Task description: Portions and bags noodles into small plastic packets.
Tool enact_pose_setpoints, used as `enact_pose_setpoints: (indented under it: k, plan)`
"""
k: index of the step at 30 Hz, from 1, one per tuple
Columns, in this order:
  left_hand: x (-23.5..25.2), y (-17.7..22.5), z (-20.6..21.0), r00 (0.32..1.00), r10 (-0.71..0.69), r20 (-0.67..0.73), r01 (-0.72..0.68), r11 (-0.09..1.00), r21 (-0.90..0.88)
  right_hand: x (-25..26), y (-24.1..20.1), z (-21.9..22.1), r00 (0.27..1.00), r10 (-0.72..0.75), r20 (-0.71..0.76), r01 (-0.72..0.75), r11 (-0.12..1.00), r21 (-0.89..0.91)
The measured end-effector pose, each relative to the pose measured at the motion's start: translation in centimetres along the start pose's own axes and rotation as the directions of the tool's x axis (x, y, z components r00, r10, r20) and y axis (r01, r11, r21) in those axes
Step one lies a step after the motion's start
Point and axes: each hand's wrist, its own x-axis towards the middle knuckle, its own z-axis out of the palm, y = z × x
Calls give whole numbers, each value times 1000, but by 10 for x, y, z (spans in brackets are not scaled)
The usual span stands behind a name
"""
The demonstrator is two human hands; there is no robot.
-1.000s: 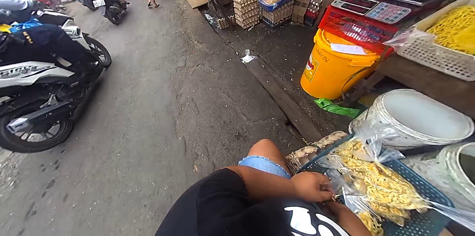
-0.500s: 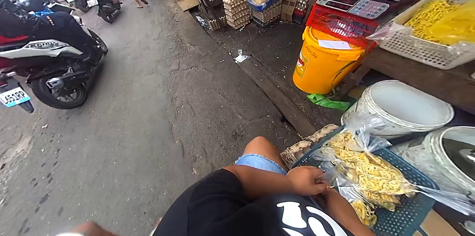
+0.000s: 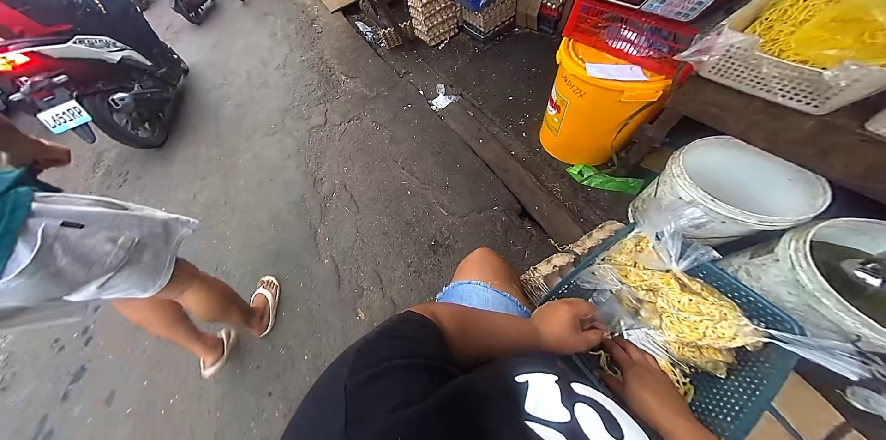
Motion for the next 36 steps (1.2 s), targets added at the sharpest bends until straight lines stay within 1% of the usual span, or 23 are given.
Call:
enact_pose_setpoints:
  k: [3, 6, 8, 10, 12, 14, 18, 24, 28, 31, 34, 36]
  plan:
    - [-1, -1, -2, 1000, 1, -8, -1, 1000, -8, -1, -1, 5, 996, 1, 94, 3, 999, -44]
    - [0, -4, -3, 1000, 10, 7, -10, 1000, 7, -10, 5, 4, 985, -57, 161, 71, 994, -83]
    - [1, -3, -3, 998, -28, 52, 27, 999, 19, -16, 11, 5, 975, -87, 202, 111, 988, -109]
    - [5, 1, -3, 986, -97, 138, 96, 995, 11, -18, 22, 12, 977, -113, 183, 140, 980, -140]
    - [9, 4, -2, 972, -125, 200, 136, 990, -45, -21, 22, 12, 979, -123, 161, 147, 977, -151]
    - [12, 6, 0, 967, -120, 224, 145, 984, -102, -20, 19, 11, 981, -118, 153, 142, 977, -158]
    - [15, 10, -1, 961, -117, 250, 149, 982, -113, -19, 19, 12, 988, -83, 127, 102, 984, -148]
    - [26, 6, 7, 938, -94, 333, 106, 994, -20, -17, 22, 15, 995, 5, 103, 14, 983, -182]
    - [23, 5, 8, 928, -74, 366, 44, 995, 89, -27, 16, 8, 988, -20, 154, 47, 984, -173]
    - [23, 1, 12, 918, -33, 396, -31, 988, 153, -26, 20, 17, 995, -21, 99, 41, 977, -209]
    - [22, -1, 13, 913, 7, 408, -90, 979, 183, -22, 16, 19, 998, 25, 49, -16, 983, -184]
    - [22, -2, 14, 916, 17, 400, -97, 979, 181, -22, 10, 15, 993, 79, 88, -59, 976, -208]
